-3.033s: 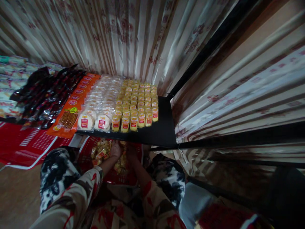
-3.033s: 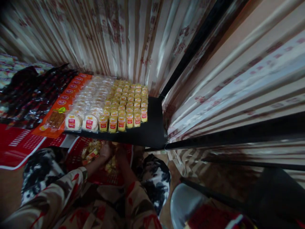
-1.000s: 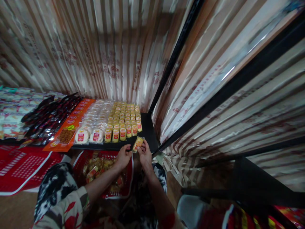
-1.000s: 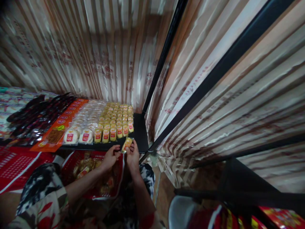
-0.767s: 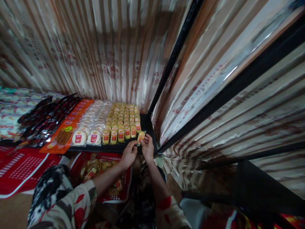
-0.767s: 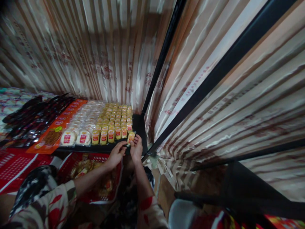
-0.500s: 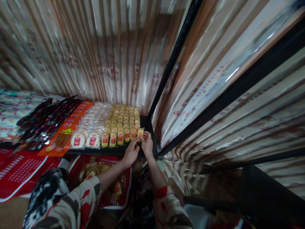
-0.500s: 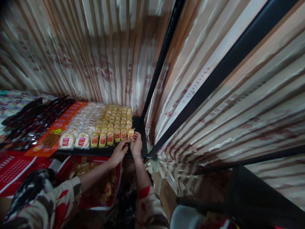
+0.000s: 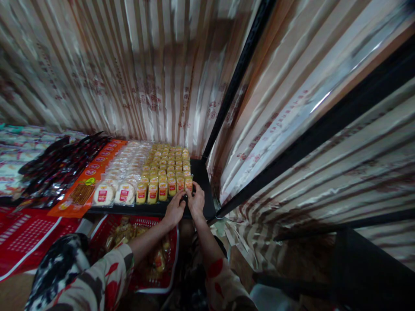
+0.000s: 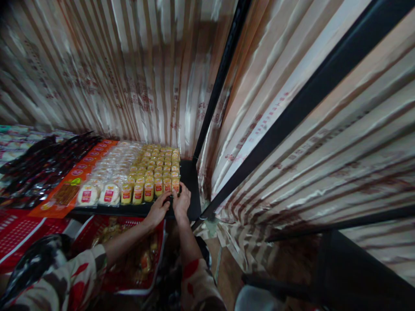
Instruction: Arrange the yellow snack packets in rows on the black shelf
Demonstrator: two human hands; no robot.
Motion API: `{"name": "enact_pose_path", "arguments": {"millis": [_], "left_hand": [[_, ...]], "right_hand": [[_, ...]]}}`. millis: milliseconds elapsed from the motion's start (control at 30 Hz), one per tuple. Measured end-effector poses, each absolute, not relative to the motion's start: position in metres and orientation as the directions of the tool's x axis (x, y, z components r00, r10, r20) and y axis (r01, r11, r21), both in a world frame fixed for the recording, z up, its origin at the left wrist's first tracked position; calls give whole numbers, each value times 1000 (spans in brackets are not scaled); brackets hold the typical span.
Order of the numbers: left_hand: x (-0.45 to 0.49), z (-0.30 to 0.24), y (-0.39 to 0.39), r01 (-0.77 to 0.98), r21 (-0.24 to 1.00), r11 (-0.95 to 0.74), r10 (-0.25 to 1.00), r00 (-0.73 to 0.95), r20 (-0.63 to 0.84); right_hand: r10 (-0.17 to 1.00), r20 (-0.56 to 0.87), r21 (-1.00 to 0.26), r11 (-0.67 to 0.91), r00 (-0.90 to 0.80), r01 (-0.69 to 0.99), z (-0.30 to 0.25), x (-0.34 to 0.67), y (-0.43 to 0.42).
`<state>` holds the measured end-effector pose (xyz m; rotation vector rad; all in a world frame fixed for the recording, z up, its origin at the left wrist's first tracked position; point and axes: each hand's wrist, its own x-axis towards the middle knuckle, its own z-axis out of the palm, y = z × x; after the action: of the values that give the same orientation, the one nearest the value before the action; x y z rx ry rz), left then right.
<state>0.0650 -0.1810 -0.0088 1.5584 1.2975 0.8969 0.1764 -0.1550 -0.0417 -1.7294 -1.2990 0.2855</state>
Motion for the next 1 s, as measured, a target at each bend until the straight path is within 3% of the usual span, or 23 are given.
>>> {"name": "enact_pose_path", "arguments": {"millis": [533,867,1000], "left_hand": [[62,-18,-182,357,932,-61,980,197,-12],[53,-9,-199,384,907,-172,980,157,120],[38,-11,-221,369,895,-252,964,177,199]], "right_hand": [[879,328,-738,9,347,675,-43,170,-152],[849,407,-699,53,337,713,-47,172,-154],[784,471,-718,74,404,692,-33,165,-167]]}}
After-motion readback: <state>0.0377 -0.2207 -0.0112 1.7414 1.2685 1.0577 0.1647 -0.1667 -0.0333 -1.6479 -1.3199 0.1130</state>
